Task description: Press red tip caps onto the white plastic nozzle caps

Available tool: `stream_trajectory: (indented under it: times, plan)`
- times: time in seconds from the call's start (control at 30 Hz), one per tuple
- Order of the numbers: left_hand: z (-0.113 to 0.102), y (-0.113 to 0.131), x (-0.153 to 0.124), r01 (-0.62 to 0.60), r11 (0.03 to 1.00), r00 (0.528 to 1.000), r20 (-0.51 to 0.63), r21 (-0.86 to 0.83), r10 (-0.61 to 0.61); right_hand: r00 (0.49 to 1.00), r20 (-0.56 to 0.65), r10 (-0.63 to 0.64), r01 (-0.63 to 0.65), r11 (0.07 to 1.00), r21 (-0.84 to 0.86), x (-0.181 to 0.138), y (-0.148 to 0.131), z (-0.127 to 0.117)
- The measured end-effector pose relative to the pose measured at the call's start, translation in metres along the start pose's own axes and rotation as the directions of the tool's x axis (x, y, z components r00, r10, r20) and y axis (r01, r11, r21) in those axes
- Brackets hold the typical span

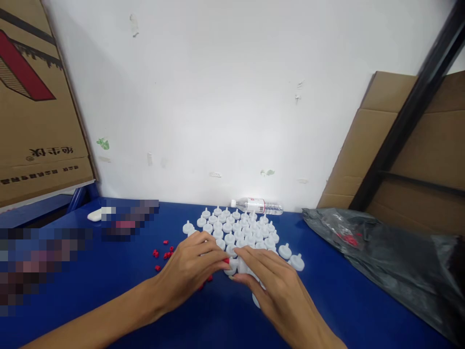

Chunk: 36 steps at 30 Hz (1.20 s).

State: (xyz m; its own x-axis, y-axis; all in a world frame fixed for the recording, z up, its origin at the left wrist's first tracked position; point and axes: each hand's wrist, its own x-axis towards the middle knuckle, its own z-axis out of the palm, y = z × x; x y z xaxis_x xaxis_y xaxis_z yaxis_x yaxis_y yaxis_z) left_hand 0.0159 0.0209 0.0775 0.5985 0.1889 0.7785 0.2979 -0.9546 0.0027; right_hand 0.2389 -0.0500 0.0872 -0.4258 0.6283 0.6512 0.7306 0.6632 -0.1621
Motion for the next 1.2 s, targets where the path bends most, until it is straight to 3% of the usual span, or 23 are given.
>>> stream_trajectory:
  times: [0.1,0.27,0.37,0.47,0.57,0.63,0.73,0.8,0.87,1.03,1.1,1.2]
  plan:
    - [0.002,0.005,-0.002,0.024,0.999,0.999,0.03,0.039,-0.025,0.999,0.006,-0.037,0.037,0.999,0.004,0.001,-0.002,-0.001]
    - [0.006,0.011,-0.004,0.07,0.996,0.996,0.052,-0.061,-0.067,0.994,0.006,-0.113,0.113,0.993,-0.038,0.003,-0.007,0.0]
    - [0.005,0.013,0.001,0.074,0.995,0.997,0.04,-0.072,-0.071,0.996,-0.005,-0.094,0.094,0.995,-0.014,0.004,-0.009,-0.003]
    - [0.0,0.015,0.007,0.051,0.999,0.997,0.065,-0.019,-0.049,1.0,0.023,-0.002,0.002,0.999,0.033,0.004,0.0,-0.016]
    - [-0.007,0.016,0.011,0.052,0.997,0.986,0.156,0.064,-0.061,0.982,0.029,0.184,-0.184,0.983,-0.017,-0.002,0.028,-0.037]
    - [-0.012,0.014,0.012,0.079,0.992,0.961,0.258,0.101,-0.103,0.939,0.002,0.344,-0.342,0.934,-0.101,-0.01,0.057,-0.052]
    - [-0.019,0.008,0.011,0.107,0.982,0.904,0.396,0.154,-0.161,0.898,-0.047,0.437,-0.437,0.875,-0.208,-0.027,0.104,-0.07]
    - [-0.022,0.005,0.01,0.096,0.975,0.868,0.462,0.199,-0.18,0.835,-0.077,0.545,-0.543,0.79,-0.285,-0.039,0.128,-0.077]
    - [-0.022,0.005,0.01,0.072,0.97,0.845,0.503,0.231,-0.182,0.776,-0.014,0.631,-0.603,0.734,-0.311,-0.048,0.143,-0.079]
    - [-0.02,0.009,0.01,0.044,0.965,0.807,0.561,0.258,-0.186,0.674,0.28,0.684,-0.654,0.728,-0.205,-0.06,0.152,-0.075]
    - [-0.02,0.01,0.01,0.048,0.963,0.794,0.575,0.264,-0.197,0.676,0.281,0.681,-0.651,0.731,-0.204,-0.062,0.153,-0.074]
    - [-0.021,0.009,0.008,0.045,0.964,0.779,0.595,0.262,-0.198,0.725,0.146,0.674,-0.631,0.733,-0.253,-0.059,0.153,-0.073]
